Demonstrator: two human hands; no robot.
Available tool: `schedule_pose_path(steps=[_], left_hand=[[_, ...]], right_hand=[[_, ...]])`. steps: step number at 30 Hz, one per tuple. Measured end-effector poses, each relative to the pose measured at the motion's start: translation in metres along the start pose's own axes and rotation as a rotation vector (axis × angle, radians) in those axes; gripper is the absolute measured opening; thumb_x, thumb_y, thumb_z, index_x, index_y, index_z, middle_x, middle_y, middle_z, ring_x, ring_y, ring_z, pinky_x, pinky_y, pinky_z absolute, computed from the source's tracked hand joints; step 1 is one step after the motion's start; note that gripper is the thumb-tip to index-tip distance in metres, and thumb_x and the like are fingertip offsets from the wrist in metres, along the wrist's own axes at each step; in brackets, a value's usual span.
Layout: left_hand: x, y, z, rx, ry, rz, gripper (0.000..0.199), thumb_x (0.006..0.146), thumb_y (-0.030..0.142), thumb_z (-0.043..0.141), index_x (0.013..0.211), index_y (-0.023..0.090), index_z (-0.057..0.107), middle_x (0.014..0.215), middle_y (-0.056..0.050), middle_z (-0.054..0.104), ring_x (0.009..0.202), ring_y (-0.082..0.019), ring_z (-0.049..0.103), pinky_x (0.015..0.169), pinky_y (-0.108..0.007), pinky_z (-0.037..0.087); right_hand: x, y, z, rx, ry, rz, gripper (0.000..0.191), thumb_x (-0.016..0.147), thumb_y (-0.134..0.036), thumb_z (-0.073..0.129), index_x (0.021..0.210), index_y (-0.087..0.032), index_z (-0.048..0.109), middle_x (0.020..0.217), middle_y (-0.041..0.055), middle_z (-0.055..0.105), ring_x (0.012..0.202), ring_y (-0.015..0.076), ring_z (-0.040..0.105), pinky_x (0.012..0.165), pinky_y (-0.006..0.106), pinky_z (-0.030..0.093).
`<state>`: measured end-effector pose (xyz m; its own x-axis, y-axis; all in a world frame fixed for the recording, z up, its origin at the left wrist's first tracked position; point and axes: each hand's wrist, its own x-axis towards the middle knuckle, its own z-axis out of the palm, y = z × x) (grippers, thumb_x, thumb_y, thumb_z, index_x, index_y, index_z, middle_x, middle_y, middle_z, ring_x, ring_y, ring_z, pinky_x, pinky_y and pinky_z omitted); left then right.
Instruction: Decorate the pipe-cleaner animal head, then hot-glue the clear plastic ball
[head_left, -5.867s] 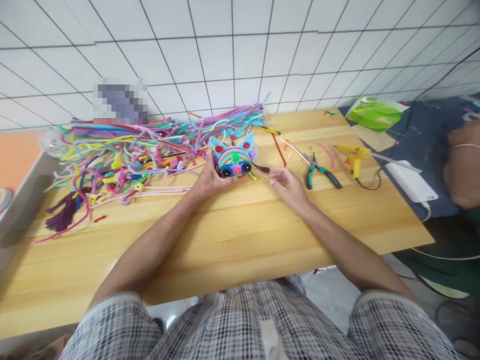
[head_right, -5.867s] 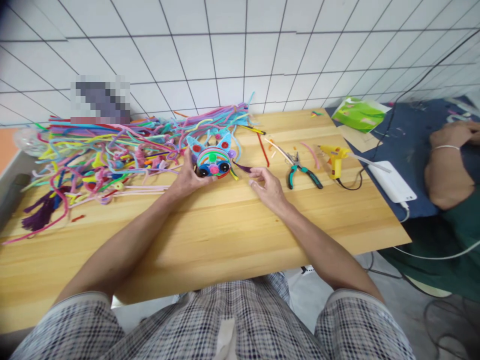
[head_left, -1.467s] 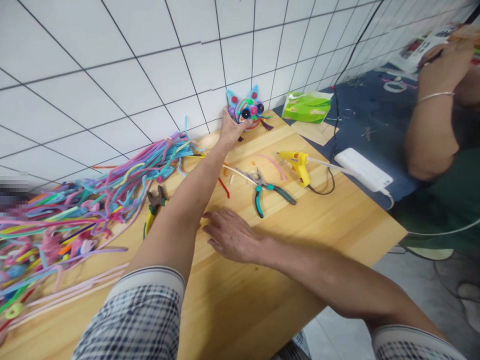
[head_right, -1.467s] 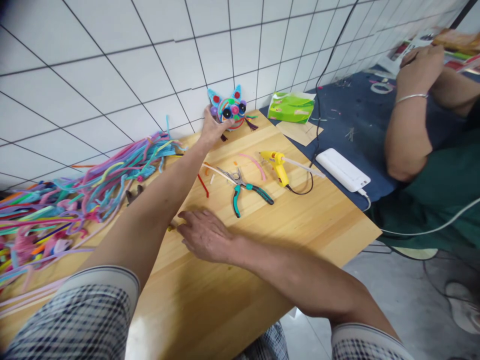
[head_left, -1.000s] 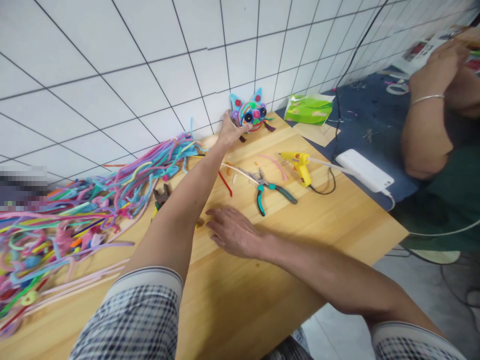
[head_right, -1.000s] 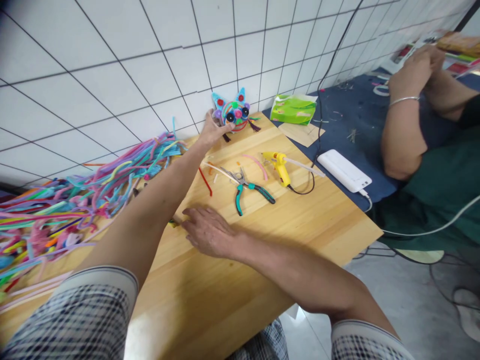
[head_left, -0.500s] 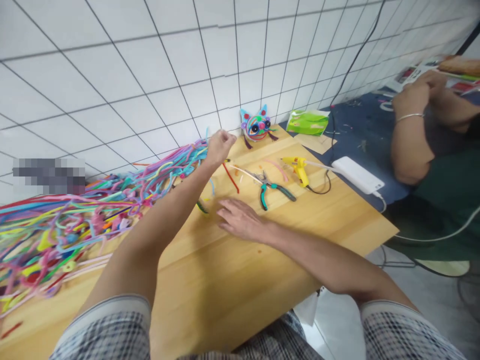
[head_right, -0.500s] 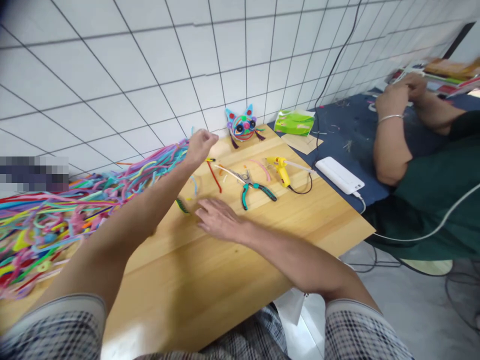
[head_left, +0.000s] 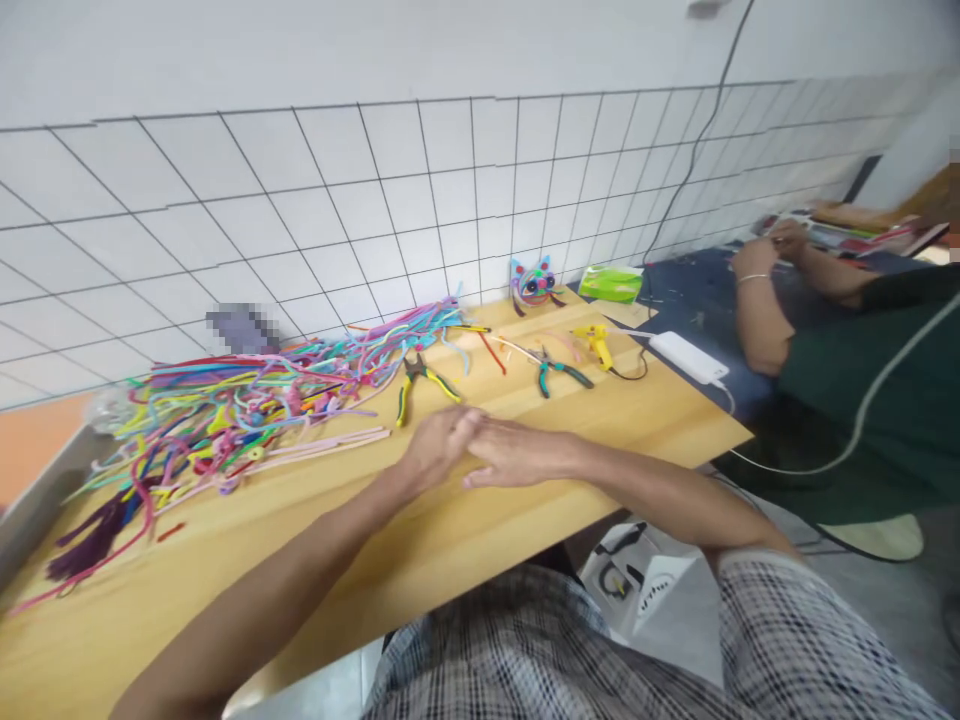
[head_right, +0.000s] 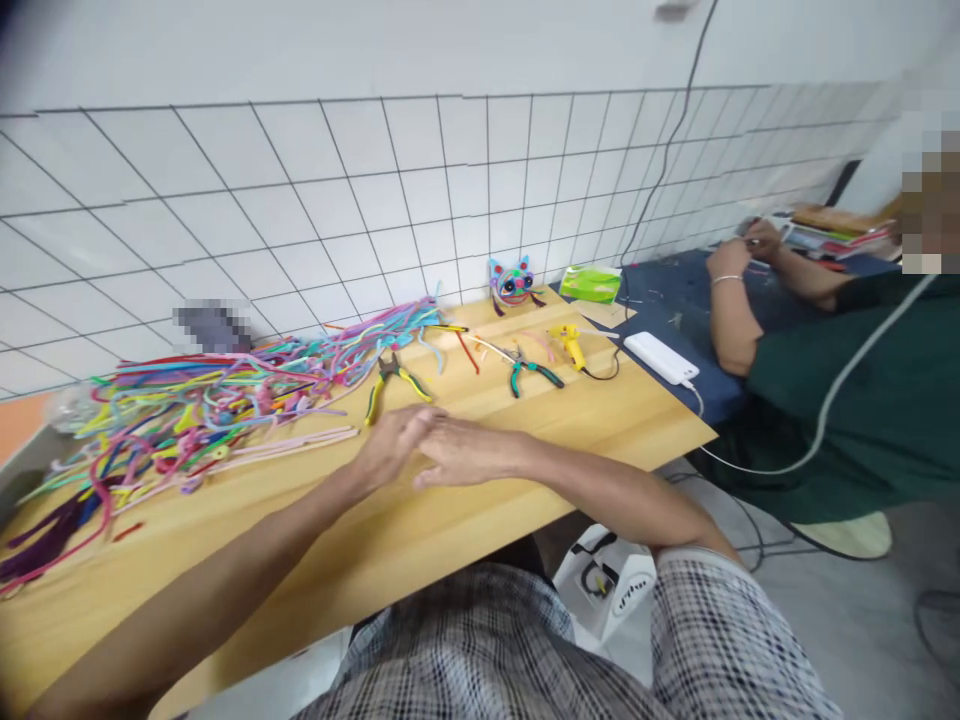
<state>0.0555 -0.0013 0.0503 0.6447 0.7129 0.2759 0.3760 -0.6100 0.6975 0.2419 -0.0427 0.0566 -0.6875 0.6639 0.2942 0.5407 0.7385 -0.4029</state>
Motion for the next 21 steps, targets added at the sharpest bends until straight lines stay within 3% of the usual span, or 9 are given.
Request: schedule_pose_path(steps=[3, 6, 8, 11, 15, 18, 21], left_hand=[[-0.029, -0.020, -0.008, -0.285, 0.282, -0.275, 0.060, 0.105, 0.065, 0.040, 0.081, 0.019, 0.070, 0.082, -0.007, 0.076, 0.084, -0.023, 0.072, 0.085, -0.034, 0.060], [-0.050, -0.035, 0.003, -0.301, 0.389, -0.338, 0.059, 0.097, 0.072, 0.051, 0.064, 0.023, 0.048, 0.059, 0.001, 0.051, 0.060, -0.016, 0.051, 0.060, -0.028, 0.045], [-0.058, -0.042, 0.009, -0.305, 0.389, -0.383, 0.063, 0.094, 0.074, 0.052, 0.059, 0.026, 0.032, 0.052, 0.005, 0.032, 0.051, -0.012, 0.033, 0.051, -0.027, 0.030], [-0.063, -0.047, 0.012, -0.331, 0.335, -0.434, 0.065, 0.094, 0.076, 0.047, 0.057, 0.028, 0.025, 0.051, 0.006, 0.022, 0.048, -0.010, 0.023, 0.049, -0.027, 0.020], [-0.068, -0.041, 0.010, -0.339, 0.256, -0.429, 0.063, 0.092, 0.071, 0.055, 0.054, 0.026, 0.032, 0.053, 0.005, 0.029, 0.051, -0.010, 0.028, 0.052, -0.027, 0.025], [-0.070, -0.035, 0.008, -0.339, 0.217, -0.397, 0.053, 0.087, 0.063, 0.067, 0.059, 0.021, 0.049, 0.058, 0.003, 0.044, 0.057, -0.012, 0.042, 0.058, -0.026, 0.035], [-0.071, -0.034, 0.006, -0.361, 0.173, -0.390, 0.046, 0.094, 0.059, 0.062, 0.071, 0.020, 0.057, 0.065, 0.002, 0.053, 0.062, -0.014, 0.050, 0.061, -0.026, 0.042]], right_hand=[[0.004, -0.023, -0.006, 0.010, -0.036, -0.021, 0.046, 0.104, -0.040, 0.072, 0.144, -0.017, 0.065, 0.142, 0.0144, 0.076, 0.129, 0.0246, 0.073, 0.106, 0.038, 0.058], [0.015, -0.025, 0.012, -0.075, 0.004, -0.009, 0.020, 0.107, -0.038, 0.068, 0.109, -0.019, 0.076, 0.102, 0.0051, 0.083, 0.092, 0.0176, 0.077, 0.080, 0.029, 0.055], [0.022, -0.017, 0.035, -0.208, 0.038, -0.072, 0.034, 0.104, -0.046, 0.072, 0.083, -0.019, 0.072, 0.080, 0.0034, 0.078, 0.078, 0.0178, 0.072, 0.072, 0.030, 0.050], [0.026, -0.001, 0.071, -0.306, 0.043, -0.200, 0.042, 0.104, -0.044, 0.070, 0.069, -0.022, 0.068, 0.067, 0.0021, 0.073, 0.069, 0.0182, 0.067, 0.066, 0.031, 0.047], [0.022, 0.011, 0.100, -0.234, 0.045, -0.254, 0.033, 0.103, -0.035, 0.066, 0.072, -0.023, 0.071, 0.069, 0.0003, 0.074, 0.067, 0.0167, 0.066, 0.060, 0.030, 0.044], [0.015, 0.010, 0.105, -0.121, 0.077, -0.217, 0.027, 0.099, -0.033, 0.069, 0.074, -0.023, 0.066, 0.071, -0.0003, 0.072, 0.069, 0.0154, 0.062, 0.062, 0.029, 0.045], [0.008, 0.007, 0.103, 0.038, 0.088, -0.212, 0.023, 0.092, -0.024, 0.070, 0.075, -0.025, 0.054, 0.072, -0.0019, 0.065, 0.071, 0.0139, 0.058, 0.066, 0.027, 0.046]])
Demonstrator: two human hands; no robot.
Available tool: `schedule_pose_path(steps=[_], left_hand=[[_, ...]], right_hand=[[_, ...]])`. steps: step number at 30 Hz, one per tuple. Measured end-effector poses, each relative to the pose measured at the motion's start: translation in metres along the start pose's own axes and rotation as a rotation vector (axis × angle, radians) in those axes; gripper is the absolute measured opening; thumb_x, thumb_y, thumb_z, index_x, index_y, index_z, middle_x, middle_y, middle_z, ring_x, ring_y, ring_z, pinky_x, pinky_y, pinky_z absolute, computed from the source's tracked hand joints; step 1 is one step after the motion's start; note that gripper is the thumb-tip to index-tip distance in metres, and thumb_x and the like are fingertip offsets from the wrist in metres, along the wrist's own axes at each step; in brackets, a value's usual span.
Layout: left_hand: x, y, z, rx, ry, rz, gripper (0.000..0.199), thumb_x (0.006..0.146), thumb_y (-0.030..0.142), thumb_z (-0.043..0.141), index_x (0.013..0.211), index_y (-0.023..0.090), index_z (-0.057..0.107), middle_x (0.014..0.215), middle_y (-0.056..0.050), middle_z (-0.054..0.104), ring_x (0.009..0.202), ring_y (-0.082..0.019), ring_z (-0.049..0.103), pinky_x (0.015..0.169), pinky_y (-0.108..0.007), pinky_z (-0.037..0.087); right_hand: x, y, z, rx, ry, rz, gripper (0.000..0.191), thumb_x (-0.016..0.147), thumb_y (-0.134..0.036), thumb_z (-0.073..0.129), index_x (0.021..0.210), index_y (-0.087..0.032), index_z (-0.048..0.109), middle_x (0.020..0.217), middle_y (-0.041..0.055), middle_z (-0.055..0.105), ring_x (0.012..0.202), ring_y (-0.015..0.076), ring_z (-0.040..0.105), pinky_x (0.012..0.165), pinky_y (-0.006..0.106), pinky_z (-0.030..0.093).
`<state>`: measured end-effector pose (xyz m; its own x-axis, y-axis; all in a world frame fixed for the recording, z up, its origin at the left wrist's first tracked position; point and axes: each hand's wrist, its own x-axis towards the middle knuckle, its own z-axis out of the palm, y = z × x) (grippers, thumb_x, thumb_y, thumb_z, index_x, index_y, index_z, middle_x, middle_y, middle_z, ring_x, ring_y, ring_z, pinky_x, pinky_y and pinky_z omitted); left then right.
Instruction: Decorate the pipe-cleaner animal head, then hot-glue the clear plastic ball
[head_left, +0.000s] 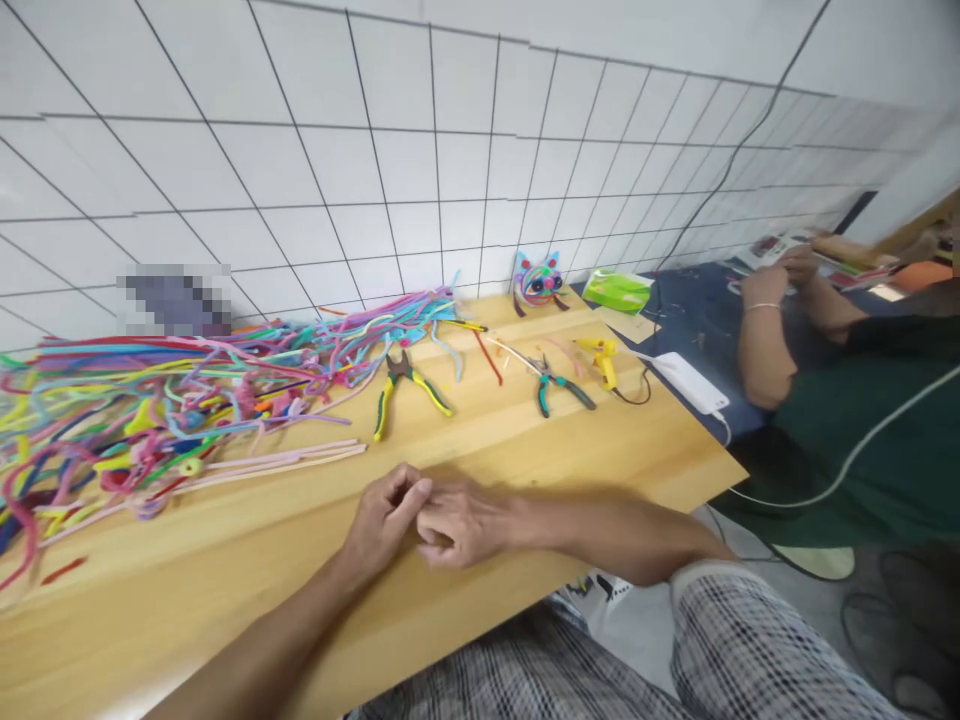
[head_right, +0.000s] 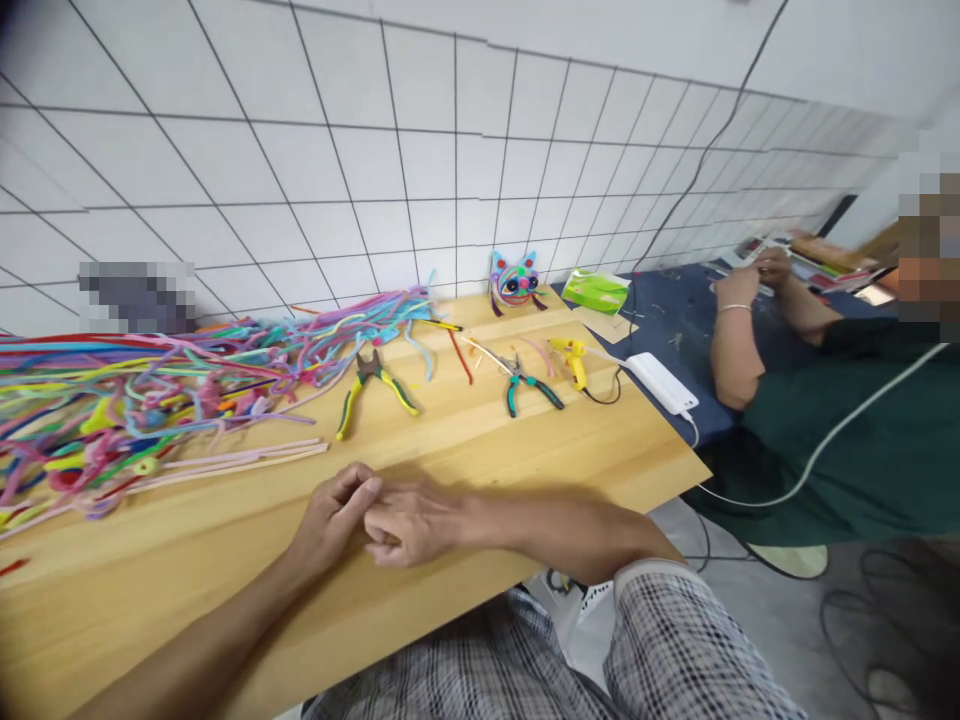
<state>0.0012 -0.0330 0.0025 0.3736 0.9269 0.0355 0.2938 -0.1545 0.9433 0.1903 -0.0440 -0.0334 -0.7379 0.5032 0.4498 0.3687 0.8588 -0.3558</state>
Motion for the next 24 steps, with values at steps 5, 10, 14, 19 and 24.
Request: schedule_pose_path(steps=[5, 10, 14, 19, 24], left_hand=[[0.003, -0.006, 0.001, 0.034, -0.086, -0.017, 0.053, 0.101, 0.059, 0.052, 0.065, 0.022, 0.044, 0.063, 0.004, 0.041, 0.060, -0.012, 0.041, 0.060, -0.025, 0.037], [0.005, -0.006, 0.005, 0.039, -0.091, -0.026, 0.054, 0.103, 0.062, 0.047, 0.067, 0.022, 0.042, 0.065, 0.004, 0.039, 0.062, -0.012, 0.040, 0.062, -0.026, 0.037], [0.006, -0.002, 0.007, 0.036, -0.042, -0.043, 0.054, 0.103, 0.062, 0.049, 0.067, 0.023, 0.044, 0.064, 0.004, 0.041, 0.063, -0.014, 0.043, 0.063, -0.027, 0.037], [0.007, -0.003, 0.007, -0.016, 0.026, -0.024, 0.047, 0.102, 0.060, 0.053, 0.075, 0.022, 0.053, 0.070, 0.004, 0.049, 0.069, -0.016, 0.050, 0.067, -0.028, 0.041], [0.011, -0.006, 0.005, -0.077, 0.044, 0.028, 0.040, 0.104, 0.055, 0.049, 0.090, 0.021, 0.063, 0.082, 0.000, 0.063, 0.080, -0.018, 0.059, 0.076, -0.028, 0.047]], right_hand=[[-0.007, 0.001, -0.002, 0.123, 0.050, -0.004, 0.034, 0.081, -0.005, 0.060, 0.077, -0.028, 0.036, 0.070, -0.0052, 0.054, 0.068, 0.0125, 0.048, 0.063, 0.026, 0.042], [-0.008, 0.005, 0.000, 0.126, 0.059, 0.006, 0.034, 0.081, 0.001, 0.059, 0.079, -0.027, 0.039, 0.076, -0.0039, 0.053, 0.071, 0.0116, 0.050, 0.063, 0.023, 0.043], [-0.007, 0.006, 0.000, 0.036, 0.098, 0.031, 0.025, 0.088, -0.001, 0.059, 0.085, -0.025, 0.051, 0.082, -0.0008, 0.061, 0.078, 0.0136, 0.058, 0.069, 0.024, 0.050], [-0.005, 0.016, -0.004, -0.061, 0.184, 0.084, 0.012, 0.102, -0.014, 0.061, 0.096, -0.024, 0.062, 0.090, 0.0020, 0.071, 0.084, 0.0157, 0.066, 0.079, 0.027, 0.056], [-0.001, 0.024, -0.003, -0.124, 0.202, 0.130, 0.006, 0.102, -0.018, 0.062, 0.103, -0.024, 0.062, 0.093, 0.0034, 0.073, 0.089, 0.0185, 0.068, 0.084, 0.030, 0.056]])
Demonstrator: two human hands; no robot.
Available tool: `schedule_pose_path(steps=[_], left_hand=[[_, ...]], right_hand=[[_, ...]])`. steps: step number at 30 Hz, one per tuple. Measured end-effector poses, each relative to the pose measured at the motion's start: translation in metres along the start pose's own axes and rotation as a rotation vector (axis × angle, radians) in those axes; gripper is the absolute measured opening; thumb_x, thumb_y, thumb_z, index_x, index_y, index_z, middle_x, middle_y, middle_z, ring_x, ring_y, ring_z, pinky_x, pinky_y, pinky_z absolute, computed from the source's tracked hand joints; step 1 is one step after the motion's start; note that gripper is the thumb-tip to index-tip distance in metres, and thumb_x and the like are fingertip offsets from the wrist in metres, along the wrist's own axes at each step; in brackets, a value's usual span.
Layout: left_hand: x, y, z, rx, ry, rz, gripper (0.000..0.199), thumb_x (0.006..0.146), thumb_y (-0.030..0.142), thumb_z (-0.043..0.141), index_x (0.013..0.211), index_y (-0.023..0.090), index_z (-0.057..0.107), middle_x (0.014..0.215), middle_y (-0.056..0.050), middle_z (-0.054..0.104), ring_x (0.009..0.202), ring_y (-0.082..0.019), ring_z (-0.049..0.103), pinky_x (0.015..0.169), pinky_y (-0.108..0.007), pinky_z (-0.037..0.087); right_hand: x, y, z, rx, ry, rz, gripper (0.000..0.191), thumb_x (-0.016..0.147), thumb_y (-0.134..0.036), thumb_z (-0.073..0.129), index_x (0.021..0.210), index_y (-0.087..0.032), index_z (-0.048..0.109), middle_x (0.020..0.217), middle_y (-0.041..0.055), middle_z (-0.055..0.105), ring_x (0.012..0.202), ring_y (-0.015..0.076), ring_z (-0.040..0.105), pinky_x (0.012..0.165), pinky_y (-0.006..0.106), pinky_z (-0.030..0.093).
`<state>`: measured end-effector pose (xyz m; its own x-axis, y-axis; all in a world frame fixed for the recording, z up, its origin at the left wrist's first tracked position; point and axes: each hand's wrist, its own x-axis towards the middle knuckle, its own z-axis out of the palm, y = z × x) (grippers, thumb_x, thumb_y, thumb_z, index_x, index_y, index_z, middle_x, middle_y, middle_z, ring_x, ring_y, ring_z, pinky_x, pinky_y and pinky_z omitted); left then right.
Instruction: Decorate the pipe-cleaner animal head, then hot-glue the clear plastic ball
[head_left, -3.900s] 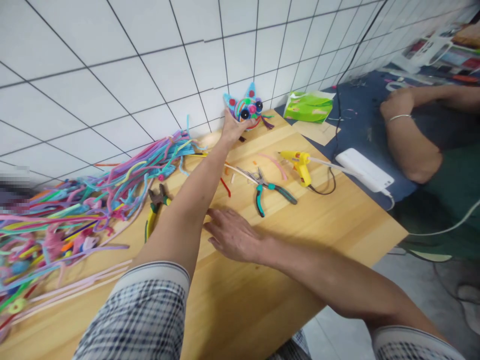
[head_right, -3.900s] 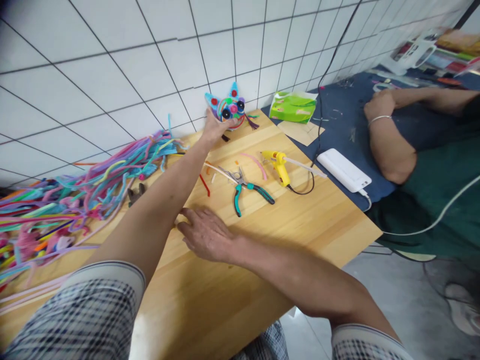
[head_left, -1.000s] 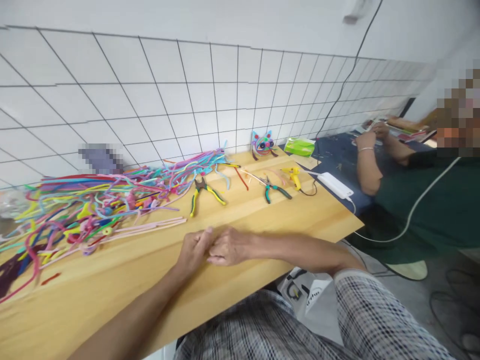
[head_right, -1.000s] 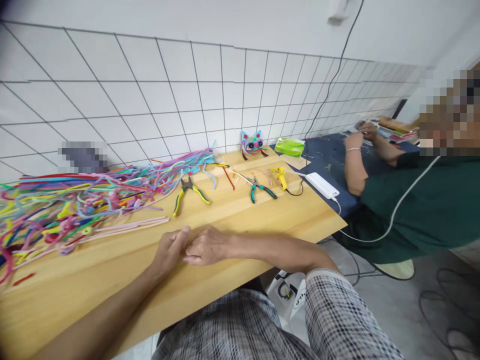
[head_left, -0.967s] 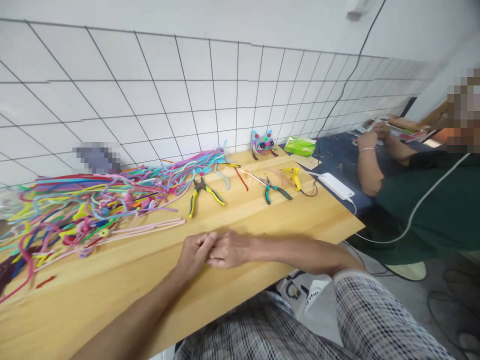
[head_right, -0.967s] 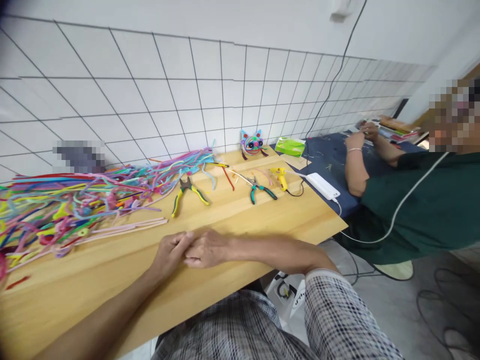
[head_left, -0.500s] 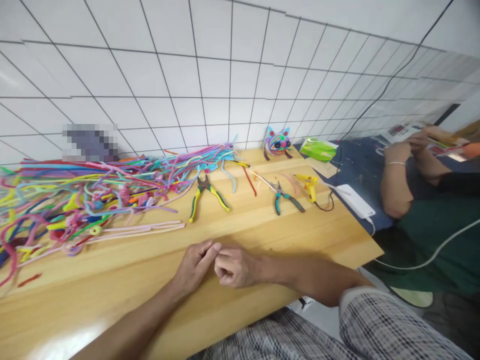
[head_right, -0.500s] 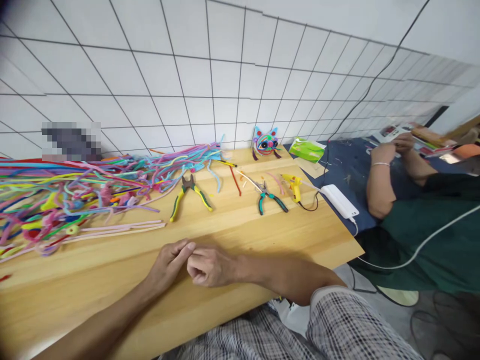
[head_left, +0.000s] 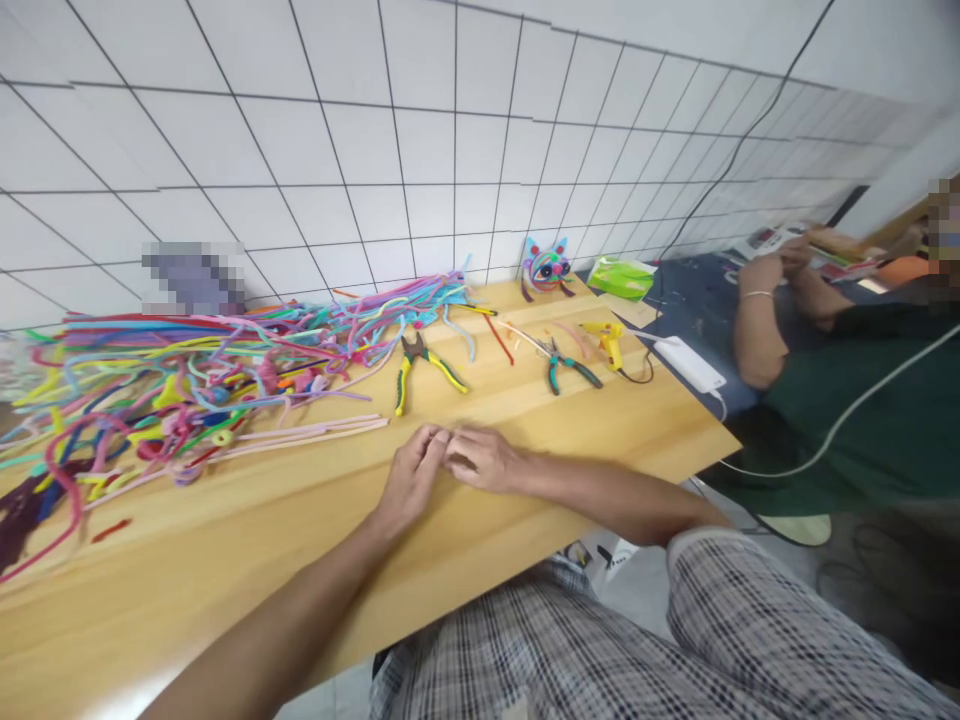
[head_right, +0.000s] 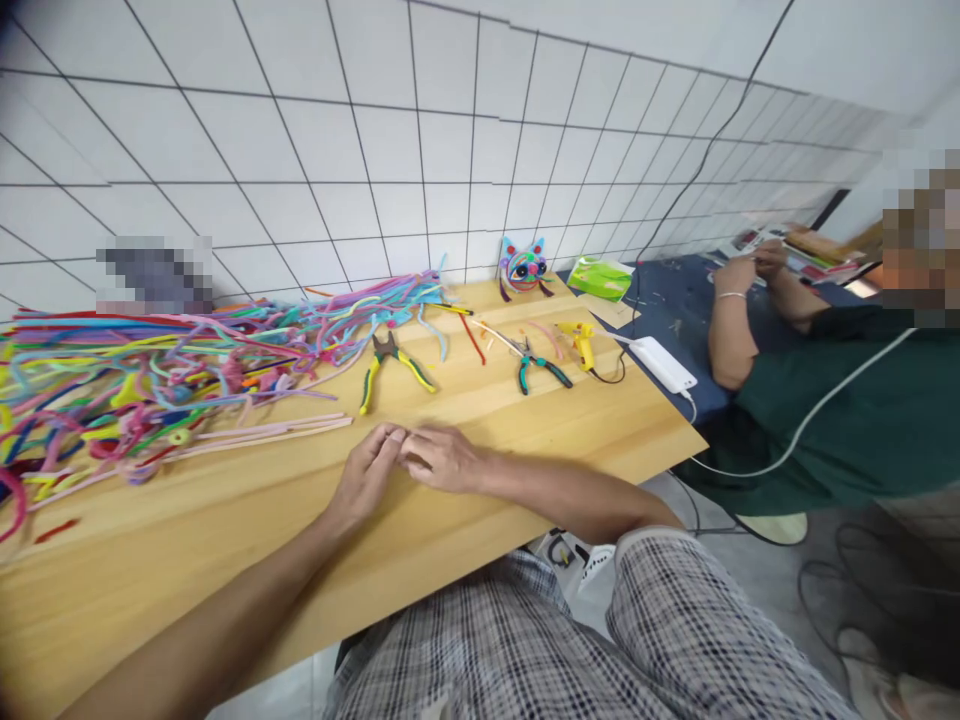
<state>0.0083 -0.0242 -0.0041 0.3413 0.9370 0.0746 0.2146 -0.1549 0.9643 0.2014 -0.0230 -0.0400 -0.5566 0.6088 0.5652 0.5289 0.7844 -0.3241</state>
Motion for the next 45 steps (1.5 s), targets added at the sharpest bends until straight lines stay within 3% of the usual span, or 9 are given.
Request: schedule_pose_path(steps=[7, 13, 23, 35, 42, 45], left_hand=[[0.001, 0.003, 0.005, -0.025, 0.003, 0.051, 0.034, 0.105, 0.049, 0.046, 0.092, 0.022, 0.062, 0.086, -0.001, 0.067, 0.085, -0.019, 0.061, 0.081, -0.029, 0.047], [0.001, 0.001, 0.013, -0.048, 0.021, 0.048, 0.031, 0.110, 0.041, 0.042, 0.091, 0.023, 0.059, 0.089, -0.002, 0.069, 0.087, -0.019, 0.065, 0.082, -0.029, 0.048], [0.004, -0.004, 0.020, -0.010, -0.038, 0.018, 0.025, 0.112, 0.036, 0.045, 0.092, 0.025, 0.058, 0.087, -0.002, 0.069, 0.085, -0.021, 0.067, 0.081, -0.031, 0.048], [0.006, -0.003, 0.015, -0.035, -0.043, 0.066, 0.028, 0.112, 0.037, 0.043, 0.093, 0.024, 0.060, 0.091, -0.003, 0.070, 0.089, -0.021, 0.066, 0.087, -0.031, 0.049], [0.003, 0.002, 0.012, -0.060, -0.036, 0.089, 0.032, 0.111, 0.039, 0.042, 0.092, 0.023, 0.061, 0.092, -0.003, 0.069, 0.092, -0.020, 0.066, 0.091, -0.031, 0.051], [0.002, 0.002, 0.010, -0.073, -0.013, 0.067, 0.032, 0.112, 0.042, 0.043, 0.103, 0.021, 0.066, 0.103, -0.005, 0.074, 0.101, -0.021, 0.070, 0.095, -0.031, 0.053]], right_hand=[[-0.002, -0.006, -0.006, -0.081, -0.013, -0.001, 0.012, 0.102, -0.028, 0.066, 0.108, -0.024, 0.057, 0.096, 0.0057, 0.073, 0.090, 0.0217, 0.070, 0.084, 0.035, 0.058], [-0.010, -0.006, -0.013, -0.107, -0.025, -0.006, 0.019, 0.101, -0.026, 0.062, 0.119, -0.023, 0.056, 0.107, 0.0106, 0.075, 0.096, 0.0255, 0.074, 0.085, 0.041, 0.062], [-0.013, -0.009, -0.019, -0.117, -0.016, 0.015, 0.027, 0.098, -0.025, 0.062, 0.126, -0.025, 0.058, 0.102, 0.0093, 0.078, 0.092, 0.0271, 0.078, 0.081, 0.042, 0.066], [-0.016, -0.005, -0.014, -0.151, -0.037, 0.107, 0.020, 0.097, -0.030, 0.062, 0.117, -0.025, 0.061, 0.100, 0.0108, 0.079, 0.092, 0.0283, 0.078, 0.082, 0.043, 0.065], [-0.008, -0.010, -0.018, -0.129, 0.014, 0.033, 0.025, 0.102, -0.030, 0.062, 0.126, -0.024, 0.058, 0.109, 0.0122, 0.080, 0.097, 0.0287, 0.079, 0.083, 0.044, 0.066], [-0.004, -0.011, -0.019, -0.094, 0.045, 0.002, 0.024, 0.104, -0.029, 0.061, 0.127, -0.024, 0.057, 0.110, 0.0122, 0.079, 0.098, 0.0287, 0.080, 0.081, 0.043, 0.066]])
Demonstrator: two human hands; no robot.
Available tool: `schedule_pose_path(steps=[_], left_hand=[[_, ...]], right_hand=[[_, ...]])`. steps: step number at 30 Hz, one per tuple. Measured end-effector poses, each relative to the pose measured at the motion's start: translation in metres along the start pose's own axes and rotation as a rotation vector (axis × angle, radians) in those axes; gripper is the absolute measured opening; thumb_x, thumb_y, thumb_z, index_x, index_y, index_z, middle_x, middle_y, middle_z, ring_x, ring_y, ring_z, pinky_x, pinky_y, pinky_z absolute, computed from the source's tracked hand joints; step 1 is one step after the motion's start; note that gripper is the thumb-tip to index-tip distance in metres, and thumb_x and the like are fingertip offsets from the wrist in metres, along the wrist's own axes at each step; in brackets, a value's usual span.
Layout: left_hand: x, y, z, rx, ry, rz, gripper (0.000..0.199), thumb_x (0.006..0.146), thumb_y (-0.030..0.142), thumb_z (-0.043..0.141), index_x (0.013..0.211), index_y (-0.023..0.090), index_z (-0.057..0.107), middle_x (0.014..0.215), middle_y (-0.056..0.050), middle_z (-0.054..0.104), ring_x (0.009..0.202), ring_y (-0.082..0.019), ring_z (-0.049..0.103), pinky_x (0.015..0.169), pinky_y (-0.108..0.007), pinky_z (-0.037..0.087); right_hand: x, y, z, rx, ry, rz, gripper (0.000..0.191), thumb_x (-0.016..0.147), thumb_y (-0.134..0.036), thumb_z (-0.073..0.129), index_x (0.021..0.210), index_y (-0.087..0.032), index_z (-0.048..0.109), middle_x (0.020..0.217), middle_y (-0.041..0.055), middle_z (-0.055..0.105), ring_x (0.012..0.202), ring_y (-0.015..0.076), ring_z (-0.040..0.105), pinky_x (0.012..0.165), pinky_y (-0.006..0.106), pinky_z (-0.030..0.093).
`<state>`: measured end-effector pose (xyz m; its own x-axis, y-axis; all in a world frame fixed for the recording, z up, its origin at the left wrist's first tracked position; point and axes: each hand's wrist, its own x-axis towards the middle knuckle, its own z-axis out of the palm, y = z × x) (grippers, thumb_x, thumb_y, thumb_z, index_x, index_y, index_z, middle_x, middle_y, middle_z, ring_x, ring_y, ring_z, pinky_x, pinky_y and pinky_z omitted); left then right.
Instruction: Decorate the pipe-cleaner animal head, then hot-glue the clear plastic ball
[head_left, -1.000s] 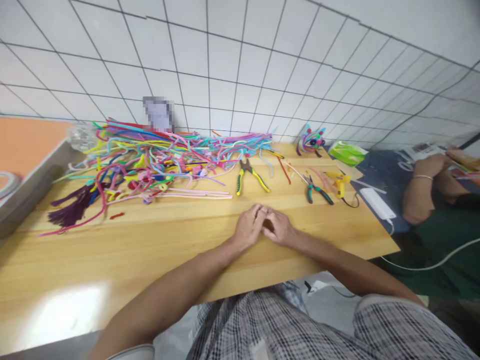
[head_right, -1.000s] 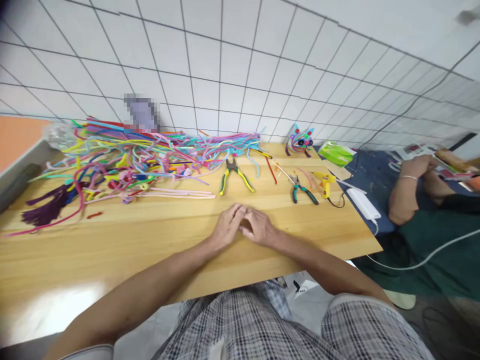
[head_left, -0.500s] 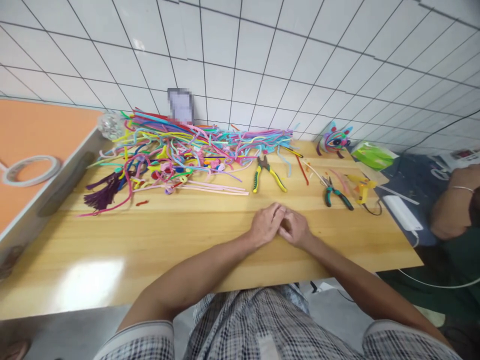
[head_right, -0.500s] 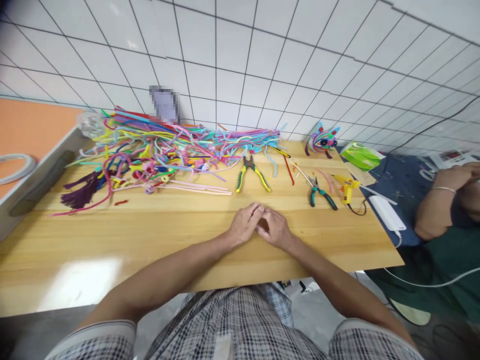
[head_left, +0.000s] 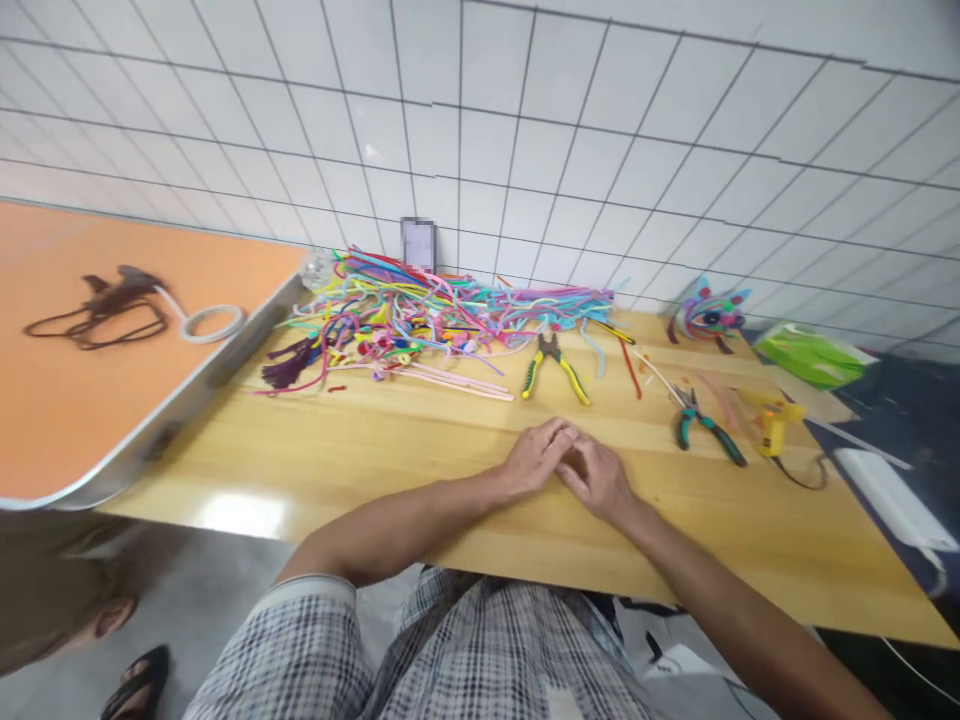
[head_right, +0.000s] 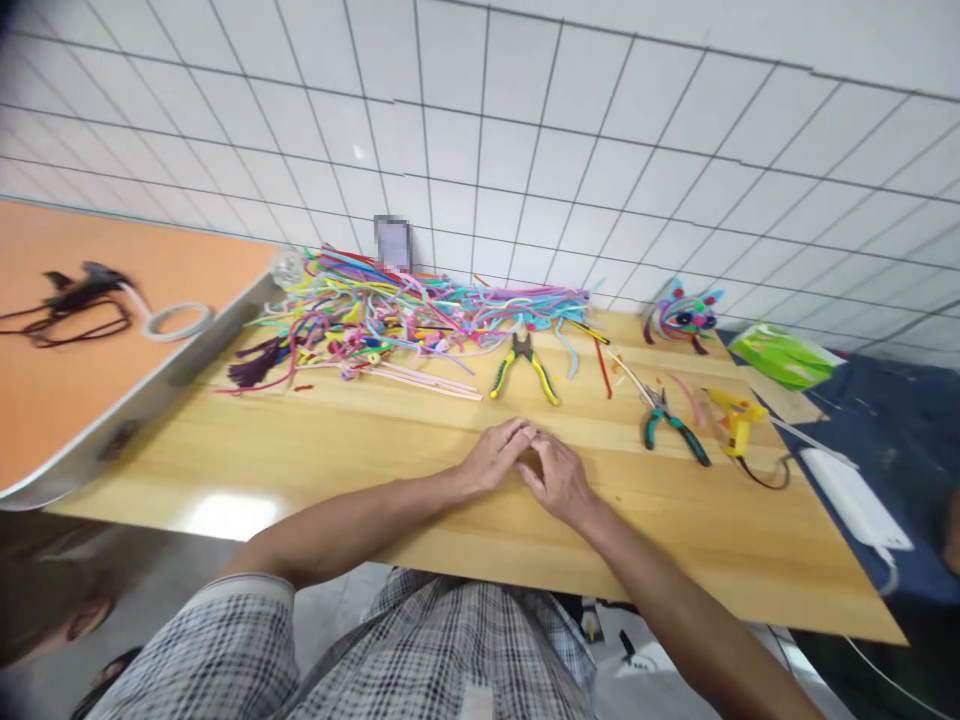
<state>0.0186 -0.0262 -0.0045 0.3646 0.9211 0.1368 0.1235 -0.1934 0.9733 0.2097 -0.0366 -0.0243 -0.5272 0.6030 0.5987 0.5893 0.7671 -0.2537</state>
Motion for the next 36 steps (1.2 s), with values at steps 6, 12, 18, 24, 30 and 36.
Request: schedule_pose_path(steps=[6, 12, 18, 24, 30, 36], left_hand=[[-0.002, -0.004, -0.005, -0.027, 0.053, -0.077, 0.042, 0.110, 0.050, 0.048, 0.129, 0.018, 0.067, 0.112, -0.007, 0.077, 0.105, -0.022, 0.072, 0.093, -0.033, 0.056], [-0.004, 0.013, -0.008, -0.065, 0.053, -0.096, 0.044, 0.107, 0.052, 0.053, 0.131, 0.017, 0.067, 0.096, -0.005, 0.073, 0.086, -0.019, 0.068, 0.080, -0.031, 0.053], [0.018, 0.054, -0.104, -0.015, 0.315, 0.045, 0.048, 0.105, 0.064, 0.055, 0.114, 0.019, 0.070, 0.076, 0.002, 0.060, 0.065, -0.013, 0.054, 0.063, -0.027, 0.045], [0.028, 0.066, -0.333, 0.598, 1.005, -0.128, 0.020, 0.105, 0.034, 0.067, 0.098, 0.016, 0.067, 0.086, 0.003, 0.064, 0.093, -0.013, 0.055, 0.095, -0.030, 0.043], [0.033, 0.039, -0.456, 0.621, 0.936, -0.313, 0.052, 0.090, 0.035, 0.087, 0.126, 0.007, 0.062, 0.126, -0.004, 0.069, 0.130, -0.017, 0.052, 0.124, -0.039, 0.031], [0.056, 0.005, -0.500, 0.621, 0.751, -0.539, 0.099, 0.071, 0.031, 0.101, 0.149, 0.003, 0.046, 0.145, -0.019, 0.065, 0.142, -0.032, 0.054, 0.128, -0.054, 0.038]], right_hand=[[0.005, 0.006, 0.002, 0.103, -0.068, 0.081, 0.014, 0.105, -0.030, 0.058, 0.118, -0.025, 0.057, 0.093, 0.0058, 0.077, 0.078, 0.0247, 0.077, 0.069, 0.038, 0.064], [0.001, 0.007, -0.002, 0.109, -0.058, 0.049, 0.023, 0.108, -0.035, 0.055, 0.129, -0.024, 0.056, 0.100, 0.0096, 0.081, 0.083, 0.0257, 0.081, 0.070, 0.038, 0.066], [-0.005, 0.010, -0.004, 0.159, -0.105, 0.136, 0.031, 0.110, -0.040, 0.054, 0.136, -0.023, 0.057, 0.101, 0.0080, 0.083, 0.082, 0.0232, 0.082, 0.069, 0.035, 0.067], [0.000, 0.007, -0.006, 0.136, -0.120, 0.102, 0.031, 0.113, -0.043, 0.050, 0.134, -0.022, 0.059, 0.098, 0.0074, 0.082, 0.080, 0.0218, 0.082, 0.069, 0.034, 0.068], [0.004, 0.003, -0.006, 0.038, -0.100, 0.014, 0.026, 0.114, -0.040, 0.050, 0.127, -0.022, 0.062, 0.099, 0.0079, 0.082, 0.085, 0.0220, 0.083, 0.074, 0.035, 0.068], [0.008, 0.000, -0.007, -0.051, -0.084, -0.056, 0.021, 0.113, -0.032, 0.052, 0.125, -0.020, 0.065, 0.100, 0.0074, 0.083, 0.087, 0.0200, 0.083, 0.079, 0.032, 0.067]])
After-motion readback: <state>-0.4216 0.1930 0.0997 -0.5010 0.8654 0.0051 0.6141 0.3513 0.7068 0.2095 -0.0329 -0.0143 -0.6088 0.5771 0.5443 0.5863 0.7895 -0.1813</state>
